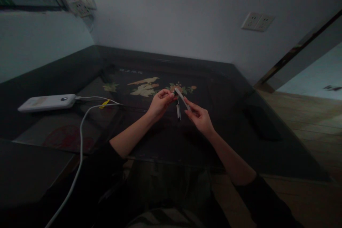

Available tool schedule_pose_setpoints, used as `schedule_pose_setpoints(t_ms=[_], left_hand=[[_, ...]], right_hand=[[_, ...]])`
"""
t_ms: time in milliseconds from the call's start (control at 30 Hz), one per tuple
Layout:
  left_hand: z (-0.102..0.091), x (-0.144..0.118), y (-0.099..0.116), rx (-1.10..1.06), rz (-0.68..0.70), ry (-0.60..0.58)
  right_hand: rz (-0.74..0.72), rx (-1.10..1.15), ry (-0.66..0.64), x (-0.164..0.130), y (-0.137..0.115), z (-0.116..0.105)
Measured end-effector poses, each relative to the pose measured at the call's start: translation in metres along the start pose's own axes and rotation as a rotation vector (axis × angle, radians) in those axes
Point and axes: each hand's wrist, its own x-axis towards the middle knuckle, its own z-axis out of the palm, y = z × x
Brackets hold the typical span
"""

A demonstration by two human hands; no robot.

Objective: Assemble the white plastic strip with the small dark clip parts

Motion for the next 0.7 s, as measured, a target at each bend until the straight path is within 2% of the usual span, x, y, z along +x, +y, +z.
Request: schedule_pose_setpoints(t_ms=[333,700], left_hand=[[0.0026,-0.0008,0.0016,0.005,0.034,0.0],[-0.0022,0.0012,-0.002,0.016,0.012,-0.003]], right_hand=[[0.089,0.258,-0.097,-0.0027,0.0036,0.0047],[-0.004,-0.017,0.06,0.0029,0.0053,-0.0005]])
